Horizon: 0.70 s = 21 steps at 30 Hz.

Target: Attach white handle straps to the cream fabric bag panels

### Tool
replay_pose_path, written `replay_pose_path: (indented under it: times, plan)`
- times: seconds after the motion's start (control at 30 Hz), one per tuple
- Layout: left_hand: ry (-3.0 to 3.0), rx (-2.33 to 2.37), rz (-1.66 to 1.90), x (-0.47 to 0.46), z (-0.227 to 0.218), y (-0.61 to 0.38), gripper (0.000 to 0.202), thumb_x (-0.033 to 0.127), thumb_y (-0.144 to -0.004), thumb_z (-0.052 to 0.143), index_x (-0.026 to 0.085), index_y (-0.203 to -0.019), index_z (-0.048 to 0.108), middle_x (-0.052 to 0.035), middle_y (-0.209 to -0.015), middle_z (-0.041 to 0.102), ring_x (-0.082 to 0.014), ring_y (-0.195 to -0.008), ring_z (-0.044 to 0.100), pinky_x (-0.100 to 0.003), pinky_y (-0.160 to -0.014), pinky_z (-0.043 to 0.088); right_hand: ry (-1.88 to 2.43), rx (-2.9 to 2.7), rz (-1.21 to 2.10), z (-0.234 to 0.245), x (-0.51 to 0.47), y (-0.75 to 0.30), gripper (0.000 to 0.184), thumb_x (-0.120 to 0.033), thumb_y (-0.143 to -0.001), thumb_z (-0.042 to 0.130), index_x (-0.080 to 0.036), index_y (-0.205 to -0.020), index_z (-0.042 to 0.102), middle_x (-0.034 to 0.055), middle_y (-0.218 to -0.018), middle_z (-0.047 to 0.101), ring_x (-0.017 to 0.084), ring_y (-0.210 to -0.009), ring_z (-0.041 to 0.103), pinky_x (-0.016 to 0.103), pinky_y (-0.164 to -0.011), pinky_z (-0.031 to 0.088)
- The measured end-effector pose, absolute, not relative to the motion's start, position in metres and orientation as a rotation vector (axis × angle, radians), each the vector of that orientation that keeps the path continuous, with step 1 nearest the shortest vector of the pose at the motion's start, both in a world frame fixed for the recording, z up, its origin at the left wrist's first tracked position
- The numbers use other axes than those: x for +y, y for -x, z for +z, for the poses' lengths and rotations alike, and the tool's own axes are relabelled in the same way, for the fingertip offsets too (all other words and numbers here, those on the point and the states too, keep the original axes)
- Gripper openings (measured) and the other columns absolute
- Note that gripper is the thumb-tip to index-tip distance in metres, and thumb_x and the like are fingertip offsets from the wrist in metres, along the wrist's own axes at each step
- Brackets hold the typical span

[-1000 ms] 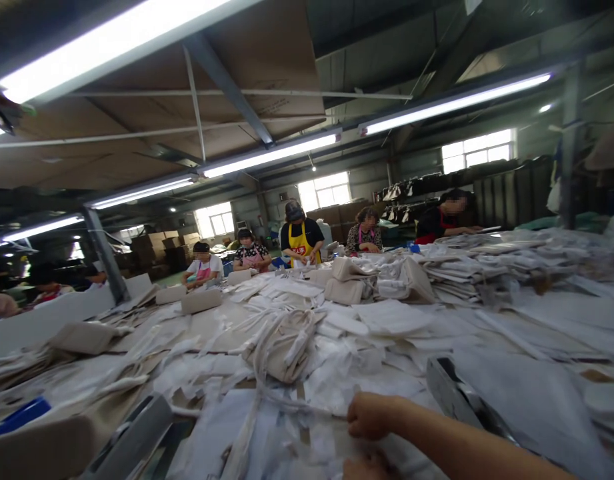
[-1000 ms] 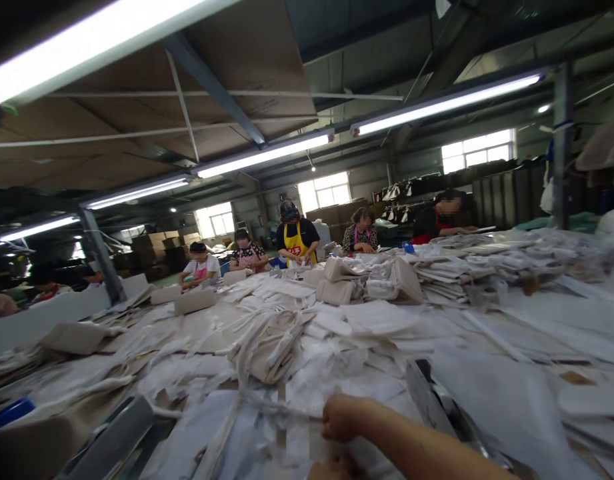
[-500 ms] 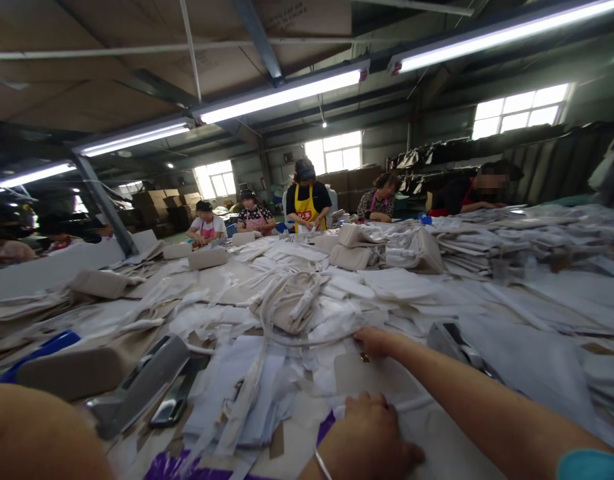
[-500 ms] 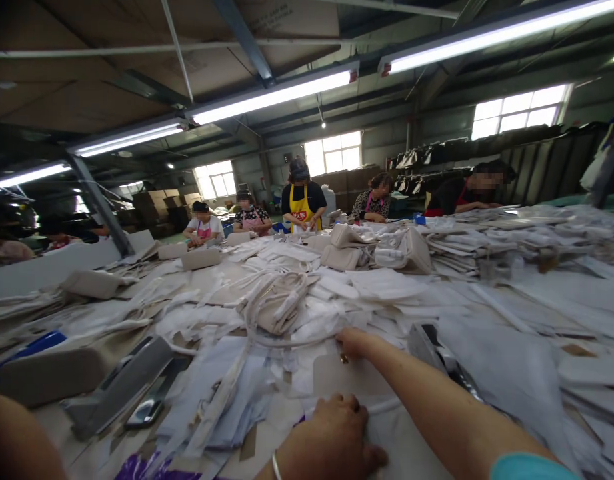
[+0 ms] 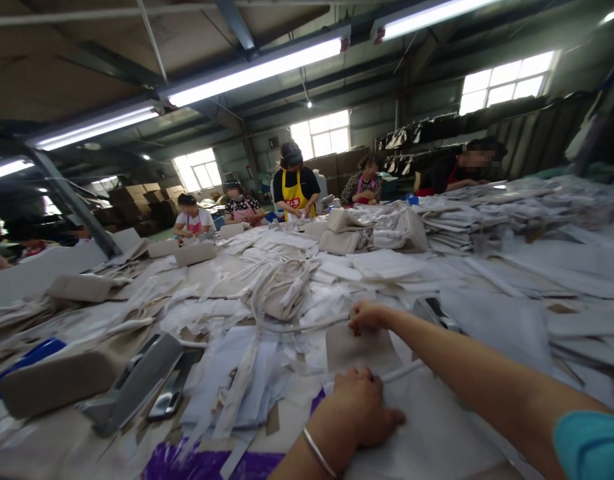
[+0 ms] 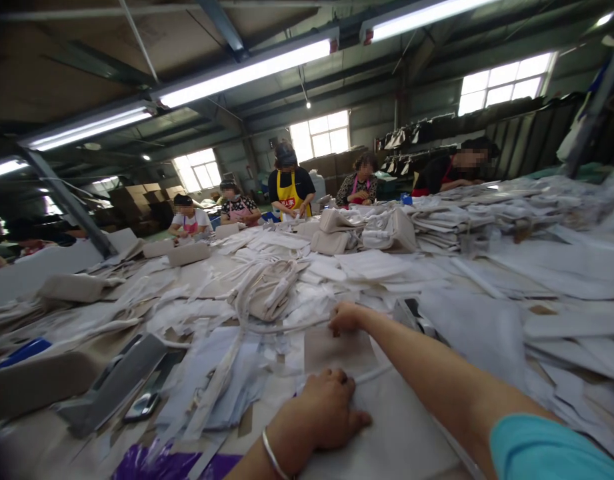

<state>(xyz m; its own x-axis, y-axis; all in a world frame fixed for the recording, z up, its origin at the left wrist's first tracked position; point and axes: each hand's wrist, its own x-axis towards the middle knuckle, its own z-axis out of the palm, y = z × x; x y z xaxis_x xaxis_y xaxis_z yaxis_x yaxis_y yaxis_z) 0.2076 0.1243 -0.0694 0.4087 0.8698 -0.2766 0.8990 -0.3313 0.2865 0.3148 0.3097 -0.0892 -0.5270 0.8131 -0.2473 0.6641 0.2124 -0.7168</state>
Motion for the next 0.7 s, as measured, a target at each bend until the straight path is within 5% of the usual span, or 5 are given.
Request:
replay_pose_path:
  times: [0.27, 0.5, 0.7]
  plan:
    - [-2.336, 1.558, -0.049, 0.125, -0.07, -0.204, 0.072, 0.069, -0.084, 0.045, 0.015, -0.125, 0.066, -0.0213, -0.125, 0.058, -0.0411, -0.116, 0.053, -0.055, -0.099, 0.044, 1.169, -2.48, 1.311, -0.059, 0.281, -0.356, 0.012, -0.027, -0.08, 0.073, -0.016, -0.079, 0.075, -0.0016, -0.071, 0.07, 0.014, -0.071, 0.06, 0.025, -0.069, 0.045]
    - [-2.326, 1.556, -0.015, 0.122, -0.068, -0.208, 0.072, 0.068, -0.086, 0.047, 0.015, -0.131, 0.063, -0.0226, -0.132, 0.059, -0.0436, -0.125, 0.049, -0.059, -0.109, 0.034, 1.15, -2.283, 1.286, -0.066, 0.235, -0.381, 0.033, -0.043, -0.083, 0.06, -0.013, -0.08, 0.074, 0.0016, -0.066, 0.063, 0.016, -0.066, 0.051, 0.027, -0.061, 0.038]
    - [-2.274, 1.227, 0.156, 0.119, -0.057, -0.182, 0.062, 0.053, -0.091, 0.051, 0.021, -0.144, 0.051, -0.0121, -0.148, 0.053, -0.0316, -0.136, 0.047, -0.044, -0.117, 0.033, 1.194, -2.187, 1.439, -0.084, 0.202, -0.398, 0.039, -0.052, -0.085, 0.059, -0.016, -0.073, 0.066, -0.0033, -0.059, 0.05, 0.011, -0.057, 0.041, 0.024, -0.054, 0.032]
